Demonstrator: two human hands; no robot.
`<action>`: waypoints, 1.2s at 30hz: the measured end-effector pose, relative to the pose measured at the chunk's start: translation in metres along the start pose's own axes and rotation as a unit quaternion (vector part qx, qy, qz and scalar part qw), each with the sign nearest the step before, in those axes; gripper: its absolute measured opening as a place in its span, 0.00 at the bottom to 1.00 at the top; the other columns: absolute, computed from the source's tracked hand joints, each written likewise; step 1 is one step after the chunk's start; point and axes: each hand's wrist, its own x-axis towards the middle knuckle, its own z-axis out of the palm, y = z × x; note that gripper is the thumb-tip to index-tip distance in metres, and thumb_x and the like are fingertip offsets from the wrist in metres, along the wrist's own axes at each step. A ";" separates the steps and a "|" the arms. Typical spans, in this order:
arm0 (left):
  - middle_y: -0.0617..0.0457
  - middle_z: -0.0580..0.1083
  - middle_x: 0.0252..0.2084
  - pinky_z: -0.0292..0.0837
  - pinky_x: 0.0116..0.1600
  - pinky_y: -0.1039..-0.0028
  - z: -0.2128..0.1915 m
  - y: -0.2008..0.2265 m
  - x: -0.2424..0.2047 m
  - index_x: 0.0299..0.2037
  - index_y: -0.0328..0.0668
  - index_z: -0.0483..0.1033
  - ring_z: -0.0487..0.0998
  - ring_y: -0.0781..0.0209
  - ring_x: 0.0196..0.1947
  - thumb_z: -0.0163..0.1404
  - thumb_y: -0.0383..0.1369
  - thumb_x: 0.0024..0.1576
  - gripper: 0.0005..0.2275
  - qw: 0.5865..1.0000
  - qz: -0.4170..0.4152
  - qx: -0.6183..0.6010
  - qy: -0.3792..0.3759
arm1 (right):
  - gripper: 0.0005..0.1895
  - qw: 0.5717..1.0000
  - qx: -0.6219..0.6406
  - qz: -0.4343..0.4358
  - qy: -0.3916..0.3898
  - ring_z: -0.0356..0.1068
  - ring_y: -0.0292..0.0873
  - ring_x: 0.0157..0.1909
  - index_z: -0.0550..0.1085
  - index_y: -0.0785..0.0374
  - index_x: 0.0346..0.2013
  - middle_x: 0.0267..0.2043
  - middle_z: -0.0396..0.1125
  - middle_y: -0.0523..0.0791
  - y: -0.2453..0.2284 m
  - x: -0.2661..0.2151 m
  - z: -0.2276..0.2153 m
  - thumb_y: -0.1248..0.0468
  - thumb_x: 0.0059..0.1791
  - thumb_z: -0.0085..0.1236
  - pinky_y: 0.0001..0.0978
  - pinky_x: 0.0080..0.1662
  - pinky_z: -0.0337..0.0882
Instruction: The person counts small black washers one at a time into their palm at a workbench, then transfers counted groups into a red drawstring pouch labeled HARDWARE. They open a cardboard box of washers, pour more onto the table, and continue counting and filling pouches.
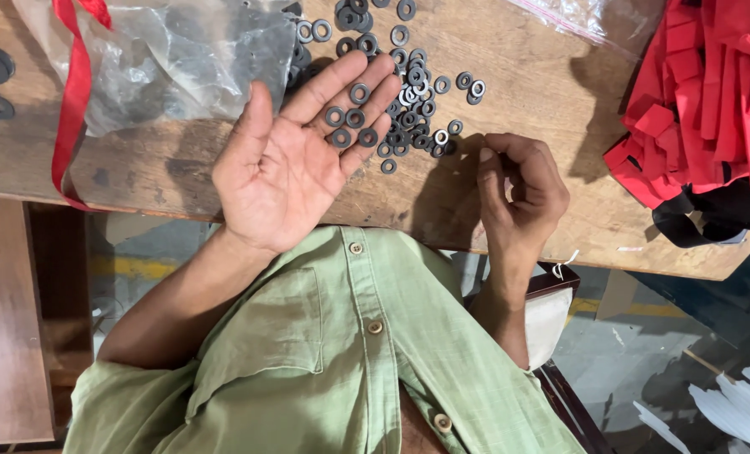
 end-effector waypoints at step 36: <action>0.42 0.51 0.80 0.45 0.83 0.66 0.000 -0.012 0.007 0.77 0.30 0.49 0.50 0.54 0.81 0.30 0.53 0.72 0.33 0.999 -0.001 -0.044 -0.009 | 0.15 0.936 -0.154 -0.302 -0.097 0.70 0.44 0.44 0.78 0.67 0.47 0.44 0.70 0.49 -0.047 -0.010 0.041 0.79 0.48 0.69 0.32 0.42 0.67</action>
